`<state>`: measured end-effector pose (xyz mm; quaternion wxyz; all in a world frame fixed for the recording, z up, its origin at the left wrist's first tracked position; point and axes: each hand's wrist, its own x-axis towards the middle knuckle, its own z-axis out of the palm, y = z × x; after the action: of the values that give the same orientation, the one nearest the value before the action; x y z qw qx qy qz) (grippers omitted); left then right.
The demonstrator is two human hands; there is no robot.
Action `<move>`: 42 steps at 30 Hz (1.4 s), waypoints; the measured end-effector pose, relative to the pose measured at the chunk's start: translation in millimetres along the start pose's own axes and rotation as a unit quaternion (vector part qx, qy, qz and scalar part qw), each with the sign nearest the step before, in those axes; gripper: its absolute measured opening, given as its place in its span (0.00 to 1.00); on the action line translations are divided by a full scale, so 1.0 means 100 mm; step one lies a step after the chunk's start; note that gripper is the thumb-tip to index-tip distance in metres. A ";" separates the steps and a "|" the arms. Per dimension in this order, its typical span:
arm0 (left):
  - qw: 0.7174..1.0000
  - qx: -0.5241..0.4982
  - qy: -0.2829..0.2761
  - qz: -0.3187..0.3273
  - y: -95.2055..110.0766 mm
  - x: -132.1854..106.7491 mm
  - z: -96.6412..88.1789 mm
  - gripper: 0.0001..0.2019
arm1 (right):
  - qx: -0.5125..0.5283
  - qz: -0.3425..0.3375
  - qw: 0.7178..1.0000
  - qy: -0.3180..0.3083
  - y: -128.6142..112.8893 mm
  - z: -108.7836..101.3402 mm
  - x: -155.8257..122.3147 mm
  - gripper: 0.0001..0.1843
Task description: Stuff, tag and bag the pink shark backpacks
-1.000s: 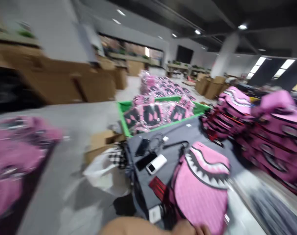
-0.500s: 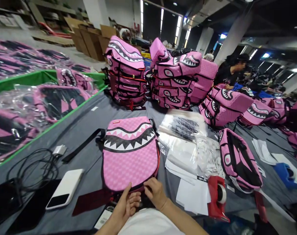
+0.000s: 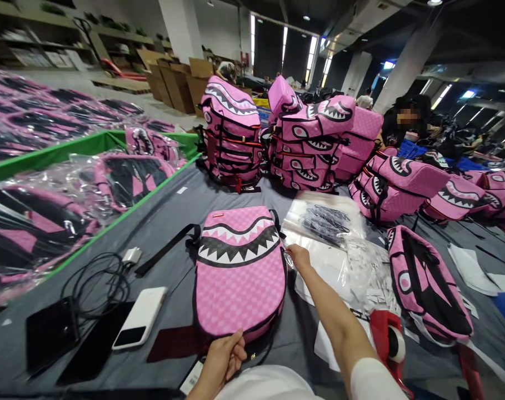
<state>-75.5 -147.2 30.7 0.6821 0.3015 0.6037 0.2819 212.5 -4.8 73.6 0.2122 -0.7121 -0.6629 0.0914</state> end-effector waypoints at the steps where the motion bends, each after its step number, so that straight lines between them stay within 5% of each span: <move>1: 1.000 0.022 -0.017 0.005 0.02 -0.01 -0.03 0.30 | 0.001 0.015 1.000 0.006 -0.05 0.04 0.05 0.25; 3: 0.996 0.080 -0.038 0.029 0.12 -0.03 -0.16 0.31 | 0.005 0.041 0.999 0.022 -0.17 0.14 -0.04 0.19; 6: 0.976 0.184 0.001 0.115 0.42 -0.01 -0.52 0.29 | 0.024 0.008 0.996 0.080 -0.37 0.30 -0.57 0.19; 8: 0.945 0.262 0.051 0.189 0.70 0.08 -0.79 0.24 | 0.059 -0.145 0.979 0.128 -0.53 0.43 -1.01 0.20; 10: 0.904 0.347 0.056 0.243 0.98 0.25 -1.00 0.21 | 0.081 -0.308 0.944 0.089 -0.71 0.58 -1.36 0.20; 12: 0.862 0.433 0.027 0.262 1.19 0.44 -1.09 0.21 | 0.073 -0.375 0.923 0.037 -0.87 0.71 -1.55 0.21; 15: 0.794 0.547 -0.004 0.266 1.33 0.64 -1.00 0.19 | 0.049 -0.338 0.940 0.028 -1.01 0.85 -1.59 0.23; 19: 0.703 0.663 0.024 0.255 1.30 0.66 -0.75 0.11 | 0.044 -0.314 0.948 0.038 -1.02 0.89 -1.53 0.22; 25: 0.617 0.753 0.027 0.227 1.33 0.64 -0.62 0.12 | 0.014 -0.305 0.950 0.063 -1.05 0.85 -1.55 0.20; 31: 0.565 0.785 -0.052 0.247 1.45 0.54 -0.71 0.10 | 0.000 -0.271 0.962 0.021 -1.10 0.87 -1.52 0.18; 36: 0.529 0.788 -0.161 0.270 1.25 0.25 -0.99 0.10 | 0.094 -0.278 0.955 -0.036 -1.02 0.81 -1.36 0.12; 39: 0.524 0.776 -0.173 0.307 1.02 0.09 -1.04 0.17 | 0.184 -0.187 0.964 0.048 -0.74 0.69 -1.39 0.11; 42: 0.553 0.719 -0.203 0.369 0.68 0.02 -0.78 0.19 | 0.166 -0.082 0.973 0.136 -0.44 0.62 -1.61 0.14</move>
<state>-154.6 -95.9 73.4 0.1782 0.9372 0.2868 -0.0878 130.8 -150.8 12.7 0.4224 -0.6160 -0.6594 0.0852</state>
